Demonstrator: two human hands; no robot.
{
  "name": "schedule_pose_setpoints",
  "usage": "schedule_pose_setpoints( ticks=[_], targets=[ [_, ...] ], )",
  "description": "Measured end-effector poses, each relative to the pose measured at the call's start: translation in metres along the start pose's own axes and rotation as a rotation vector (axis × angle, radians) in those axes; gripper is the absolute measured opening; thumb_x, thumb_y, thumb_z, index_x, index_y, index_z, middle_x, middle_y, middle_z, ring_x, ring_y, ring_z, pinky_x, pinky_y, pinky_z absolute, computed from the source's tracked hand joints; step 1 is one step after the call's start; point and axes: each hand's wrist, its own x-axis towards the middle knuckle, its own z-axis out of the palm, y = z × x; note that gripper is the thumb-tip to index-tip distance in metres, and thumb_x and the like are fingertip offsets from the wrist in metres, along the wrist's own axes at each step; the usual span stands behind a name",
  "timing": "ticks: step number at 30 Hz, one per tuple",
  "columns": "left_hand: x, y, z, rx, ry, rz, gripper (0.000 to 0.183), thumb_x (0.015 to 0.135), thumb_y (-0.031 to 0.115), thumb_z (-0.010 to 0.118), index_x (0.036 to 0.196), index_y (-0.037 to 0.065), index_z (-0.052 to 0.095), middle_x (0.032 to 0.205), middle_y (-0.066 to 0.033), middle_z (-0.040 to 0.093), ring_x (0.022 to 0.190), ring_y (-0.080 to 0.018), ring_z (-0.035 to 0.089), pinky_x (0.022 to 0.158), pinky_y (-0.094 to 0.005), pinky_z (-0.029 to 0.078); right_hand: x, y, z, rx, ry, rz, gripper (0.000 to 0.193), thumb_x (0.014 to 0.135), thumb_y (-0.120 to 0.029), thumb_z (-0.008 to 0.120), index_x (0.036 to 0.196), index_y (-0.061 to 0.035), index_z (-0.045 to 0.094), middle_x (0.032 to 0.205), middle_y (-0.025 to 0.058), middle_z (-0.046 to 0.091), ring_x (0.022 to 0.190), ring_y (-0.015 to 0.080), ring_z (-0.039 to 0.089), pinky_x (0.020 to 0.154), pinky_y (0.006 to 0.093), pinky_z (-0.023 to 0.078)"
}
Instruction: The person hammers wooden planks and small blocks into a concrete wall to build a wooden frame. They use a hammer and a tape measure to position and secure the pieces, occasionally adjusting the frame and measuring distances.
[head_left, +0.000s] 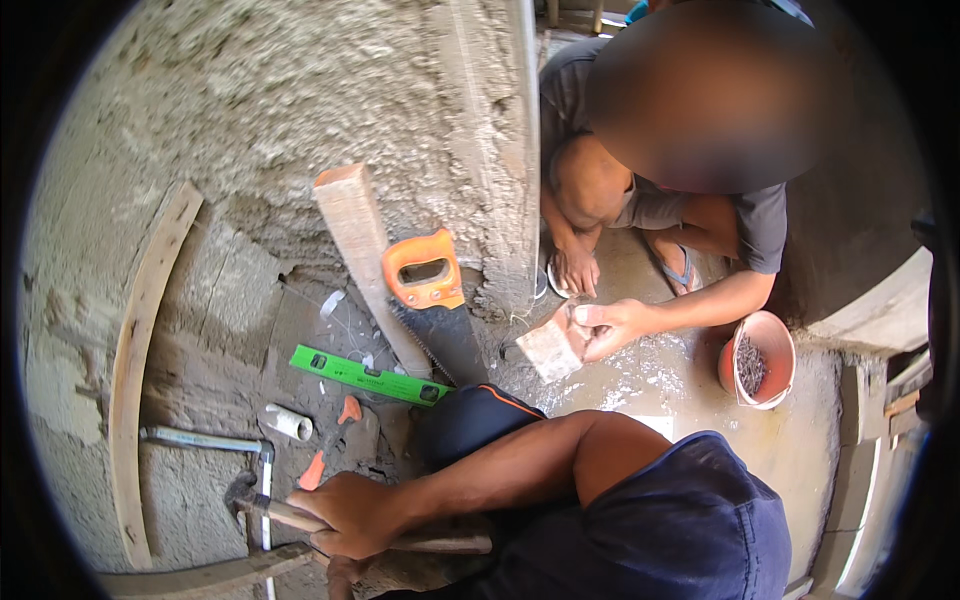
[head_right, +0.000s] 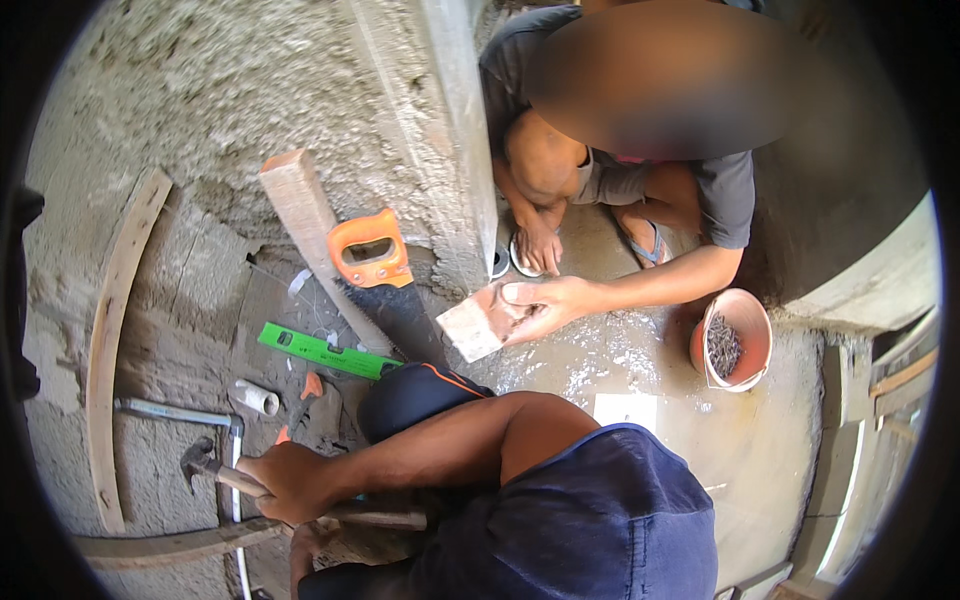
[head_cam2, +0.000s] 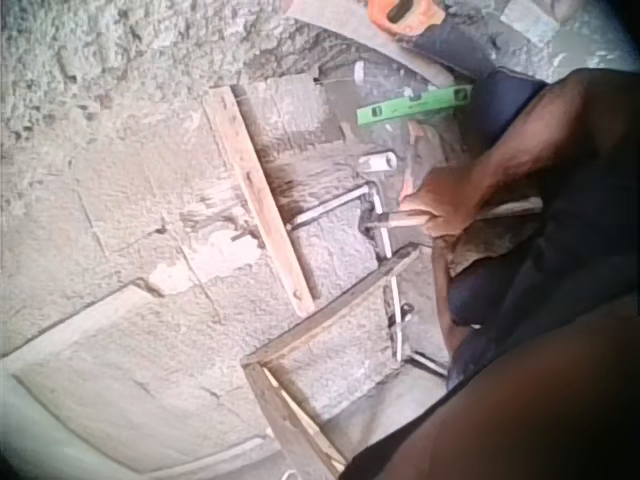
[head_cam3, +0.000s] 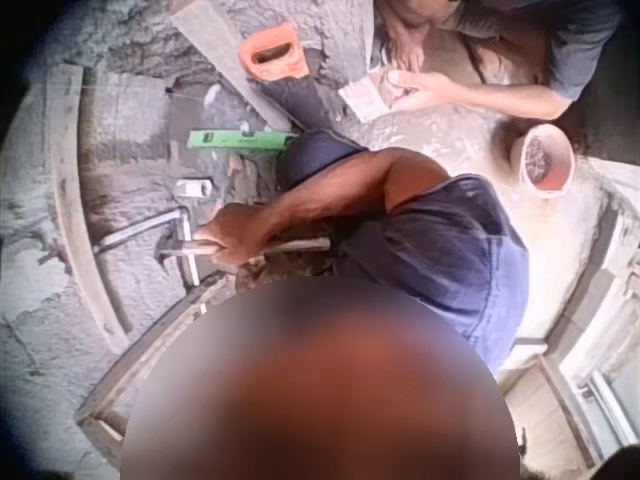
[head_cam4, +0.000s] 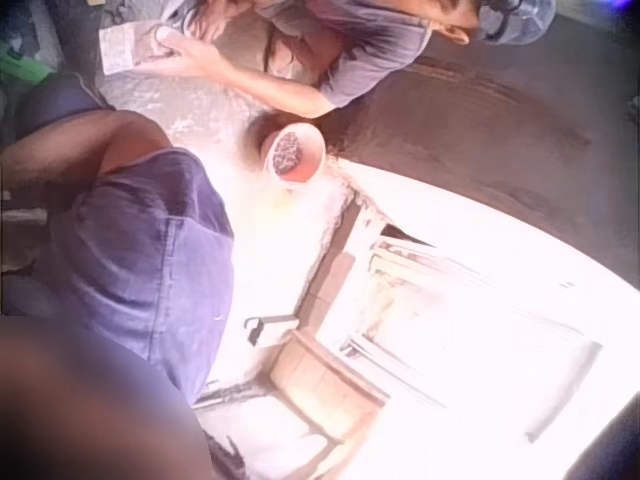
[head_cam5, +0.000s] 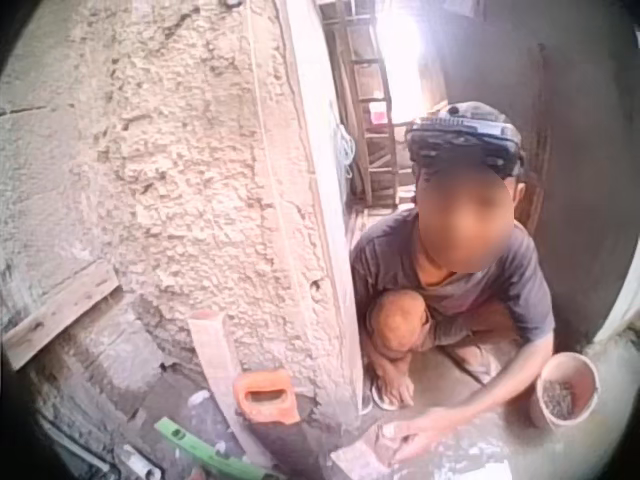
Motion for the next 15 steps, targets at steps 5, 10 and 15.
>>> schedule_pose_setpoints(
  ticks=[5,10,15],
  targets=[
    [-0.057,0.139,-0.166,-0.125,0.041,0.242,0.042,0.089,0.035,0.085,0.116,0.004,0.077,0.097,-0.0149,0.079,0.096,-0.0348,0.077,0.094,-0.0482,0.058,0.002,0.004,-0.010,-0.057,0.144,-0.038,0.055,0.085,-0.022,0.068,0.132,0.0035,0.053,0.088,0.0276,0.069,0.084,0.0471,0.070,0.076,0.0567,0.053],
    [-0.128,0.316,-0.302,-0.337,-0.072,0.713,0.053,0.070,0.045,0.096,0.102,0.005,0.081,0.098,-0.0150,0.080,0.097,-0.0315,0.079,0.085,-0.0365,0.061,0.007,0.016,-0.013,-0.107,0.287,0.024,0.050,0.085,-0.021,0.069,0.128,0.0000,0.054,0.093,0.0280,0.071,0.089,0.0491,0.069,0.081,0.0581,0.053],
    [-0.049,0.455,-0.303,0.117,0.597,1.018,0.098,0.074,0.051,0.092,0.148,-0.001,0.053,0.117,-0.0215,0.074,0.101,-0.0393,0.075,0.089,-0.0460,0.060,-0.003,0.037,0.004,-0.192,0.369,-0.284,0.048,0.085,-0.022,0.069,0.126,-0.0001,0.055,0.094,0.0279,0.071,0.090,0.0488,0.070,0.081,0.0579,0.053]
  ],
)
